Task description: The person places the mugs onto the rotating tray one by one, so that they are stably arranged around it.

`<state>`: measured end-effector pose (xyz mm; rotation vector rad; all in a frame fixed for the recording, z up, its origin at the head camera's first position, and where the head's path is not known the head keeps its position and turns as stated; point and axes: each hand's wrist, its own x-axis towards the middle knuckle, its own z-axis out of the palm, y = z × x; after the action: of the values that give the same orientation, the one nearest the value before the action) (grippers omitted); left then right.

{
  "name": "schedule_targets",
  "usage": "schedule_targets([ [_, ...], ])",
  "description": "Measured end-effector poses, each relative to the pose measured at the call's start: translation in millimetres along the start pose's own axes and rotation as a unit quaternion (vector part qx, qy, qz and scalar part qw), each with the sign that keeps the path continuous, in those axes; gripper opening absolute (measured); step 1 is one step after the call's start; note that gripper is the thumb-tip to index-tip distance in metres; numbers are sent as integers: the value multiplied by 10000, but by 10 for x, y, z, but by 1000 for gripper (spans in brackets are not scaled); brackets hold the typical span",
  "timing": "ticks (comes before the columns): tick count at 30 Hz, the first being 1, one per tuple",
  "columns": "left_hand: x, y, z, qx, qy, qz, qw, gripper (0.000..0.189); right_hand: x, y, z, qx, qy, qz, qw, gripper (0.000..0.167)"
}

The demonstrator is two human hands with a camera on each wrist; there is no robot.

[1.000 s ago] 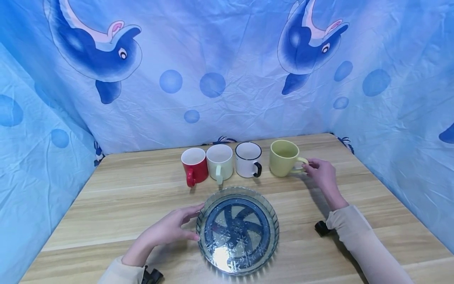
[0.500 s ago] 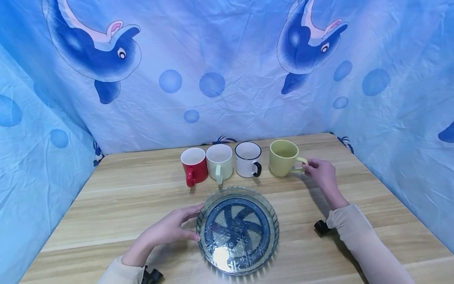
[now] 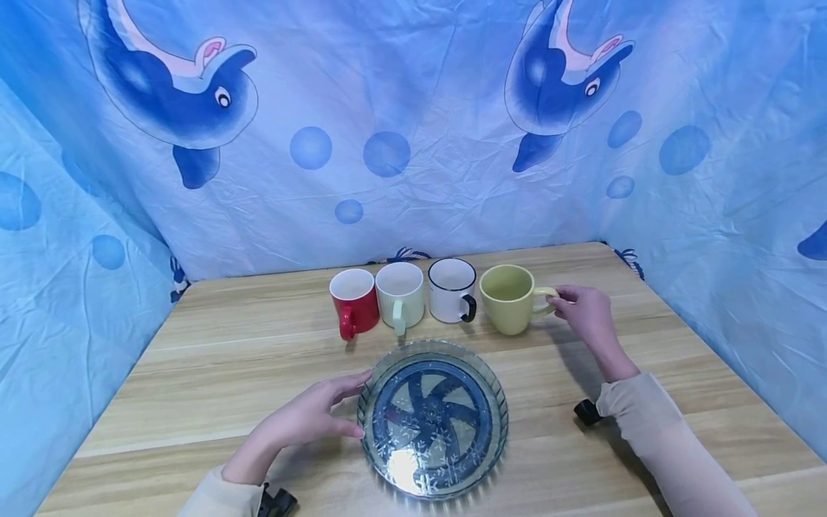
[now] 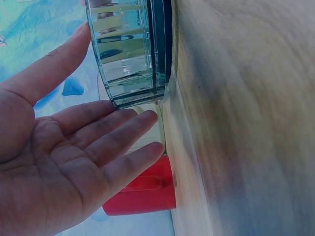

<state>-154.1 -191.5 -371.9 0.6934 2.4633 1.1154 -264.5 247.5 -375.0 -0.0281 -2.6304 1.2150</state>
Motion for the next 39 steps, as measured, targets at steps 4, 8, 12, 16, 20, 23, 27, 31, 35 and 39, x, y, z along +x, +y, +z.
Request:
schedule_targets([
  [4,6,-7,-1,-27,-14,-34,10000,88,-31,-48,-1,-97,-109,-19,9999,31],
  [8,9,-15,-3,-14,-29,-44,10000,87,-36,-62,-9,-22,-177,60,9998,34],
  [12,7,-11,-4,-8,-39,-5,10000,87,-19,-47,-18,183,-270,218,9992,37],
  [16,2,-4,-4,-50,-49,2,10000,87,2,-26,-24,627,-393,435,9963,44],
  [20,3,-11,-5,-36,-48,-2,10000,87,11,-18,-24,1219,-474,609,9895,46],
  [23,6,-20,-5,-16,-43,8,10000,87,12,-21,-26,1453,-479,663,9860,45],
  [27,7,-22,-5,-7,-42,11,10000,87,7,-31,-20,1472,-427,729,9855,45],
  [31,6,-19,-5,12,-33,21,10000,87,3,-33,-17,1404,-347,766,9865,45],
  [35,7,-24,-6,42,-31,70,10000,87,5,-34,-43,1659,-213,731,9832,43],
  [39,12,-34,-5,55,-31,41,10000,87,4,-44,-75,1864,-52,661,9802,42],
])
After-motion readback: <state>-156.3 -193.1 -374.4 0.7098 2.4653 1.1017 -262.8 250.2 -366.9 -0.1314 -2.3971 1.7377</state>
